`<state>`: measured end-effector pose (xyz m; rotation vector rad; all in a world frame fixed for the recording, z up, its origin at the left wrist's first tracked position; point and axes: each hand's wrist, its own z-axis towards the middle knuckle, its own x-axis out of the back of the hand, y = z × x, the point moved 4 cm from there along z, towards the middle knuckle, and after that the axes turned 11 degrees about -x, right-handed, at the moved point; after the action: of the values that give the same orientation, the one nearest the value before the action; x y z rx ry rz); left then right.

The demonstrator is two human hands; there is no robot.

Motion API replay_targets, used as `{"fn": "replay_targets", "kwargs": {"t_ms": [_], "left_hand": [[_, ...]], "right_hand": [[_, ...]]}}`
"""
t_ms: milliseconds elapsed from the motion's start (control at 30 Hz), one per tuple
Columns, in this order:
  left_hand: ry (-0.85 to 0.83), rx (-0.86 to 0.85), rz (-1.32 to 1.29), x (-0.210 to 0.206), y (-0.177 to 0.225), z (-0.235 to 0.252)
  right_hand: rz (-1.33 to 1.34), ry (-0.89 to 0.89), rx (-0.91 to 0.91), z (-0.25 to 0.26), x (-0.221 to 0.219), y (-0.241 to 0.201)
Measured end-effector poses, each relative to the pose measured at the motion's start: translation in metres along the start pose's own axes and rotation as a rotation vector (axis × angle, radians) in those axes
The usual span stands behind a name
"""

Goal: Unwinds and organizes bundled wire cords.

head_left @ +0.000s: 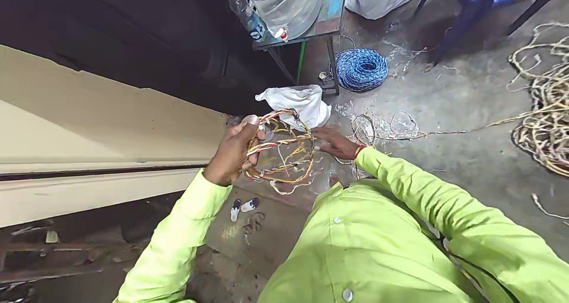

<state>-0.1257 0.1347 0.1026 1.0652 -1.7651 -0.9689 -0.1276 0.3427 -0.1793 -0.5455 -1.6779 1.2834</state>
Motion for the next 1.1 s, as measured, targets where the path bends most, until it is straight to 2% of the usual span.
{"fn": "replay_targets", "kwargs": {"t_ms": [100,133,233,333,467,567,667,767,867,967,1100], "left_hand": [[0.020,-0.044,-0.032,0.011,0.005,-0.005],[0.028,-0.057,-0.041,0.016,0.003,-0.007],[0.084,-0.048,-0.011,0.034,-0.005,-0.009],[0.023,-0.023,0.048,0.039,-0.012,-0.005],[-0.227,-0.023,0.020,0.015,-0.015,0.003],[-0.288,-0.006,0.032,-0.007,-0.014,0.007],[-0.249,-0.054,0.093,-0.017,-0.022,0.010],[-0.128,-0.170,0.167,-0.012,-0.029,0.014],[-0.064,-0.237,0.147,-0.010,-0.033,0.028],[-0.084,-0.233,0.124,-0.017,-0.032,0.036],[-0.213,-0.271,-0.010,-0.032,-0.032,0.036]], "right_hand": [[-0.063,-0.043,-0.022,-0.010,0.003,-0.011],[-0.064,-0.007,-0.024,-0.018,0.010,-0.015],[0.002,0.251,-0.009,-0.048,0.050,-0.026],[-0.062,0.394,0.165,-0.060,0.095,-0.056],[-0.289,0.273,0.402,-0.041,0.116,-0.116],[-0.351,0.201,0.451,-0.023,0.103,-0.140],[-0.264,0.234,0.422,-0.014,0.094,-0.144],[-0.127,0.260,0.368,-0.017,0.095,-0.144],[-0.032,0.273,0.363,-0.023,0.102,-0.145],[0.029,0.321,0.371,-0.024,0.110,-0.147],[0.206,0.370,0.299,-0.023,0.115,-0.151]]}}
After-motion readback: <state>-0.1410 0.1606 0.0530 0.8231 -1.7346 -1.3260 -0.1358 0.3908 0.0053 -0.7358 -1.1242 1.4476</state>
